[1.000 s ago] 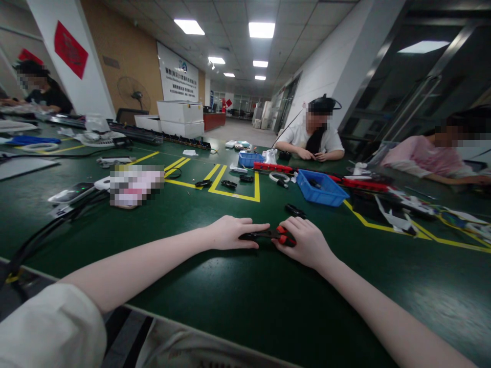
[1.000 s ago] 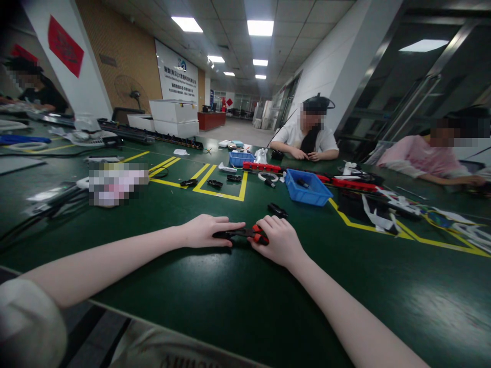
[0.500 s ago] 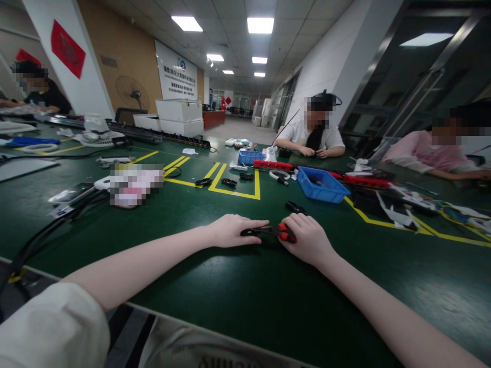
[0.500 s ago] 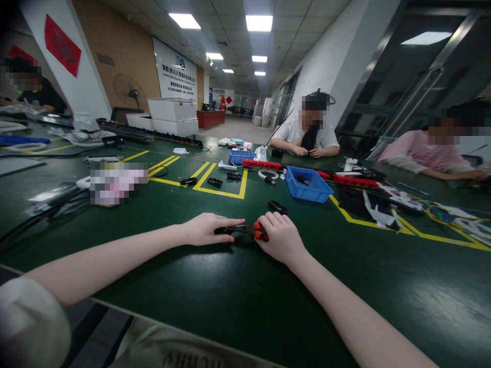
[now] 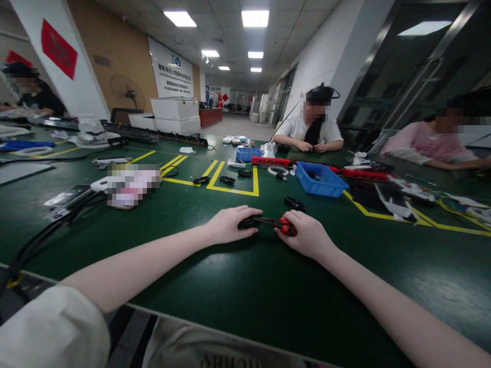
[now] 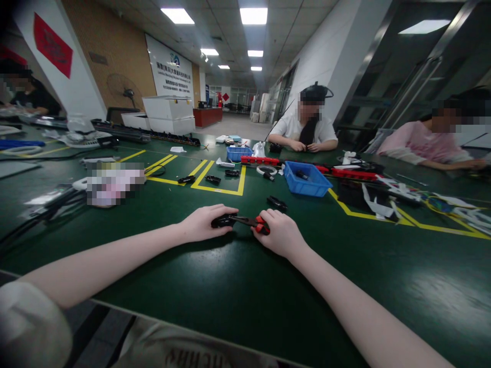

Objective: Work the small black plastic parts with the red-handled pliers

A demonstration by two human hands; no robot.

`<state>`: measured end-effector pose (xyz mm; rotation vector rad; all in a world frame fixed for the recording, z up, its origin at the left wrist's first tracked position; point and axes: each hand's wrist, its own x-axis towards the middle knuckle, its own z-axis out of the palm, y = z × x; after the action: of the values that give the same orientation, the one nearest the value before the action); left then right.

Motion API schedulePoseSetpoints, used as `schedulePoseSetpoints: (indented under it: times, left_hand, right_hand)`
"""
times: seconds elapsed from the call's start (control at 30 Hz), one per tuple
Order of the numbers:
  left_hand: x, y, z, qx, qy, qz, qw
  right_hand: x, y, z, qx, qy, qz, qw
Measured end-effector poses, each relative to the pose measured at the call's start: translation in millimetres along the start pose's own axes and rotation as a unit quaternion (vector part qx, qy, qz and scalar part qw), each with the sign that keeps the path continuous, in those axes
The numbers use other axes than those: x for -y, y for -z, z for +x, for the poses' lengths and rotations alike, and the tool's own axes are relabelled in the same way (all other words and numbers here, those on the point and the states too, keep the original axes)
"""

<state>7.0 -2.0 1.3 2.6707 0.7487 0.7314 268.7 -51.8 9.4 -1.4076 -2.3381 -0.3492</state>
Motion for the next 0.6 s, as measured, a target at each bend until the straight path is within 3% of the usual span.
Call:
schedulePoseSetpoints:
  times: [0.6]
  left_hand:
    - [1.4,1.4,-0.1,-0.002,-0.034,0.043,0.999]
  right_hand:
    - [0.8,1.9,-0.2,0.020,-0.022,0.024,0.999]
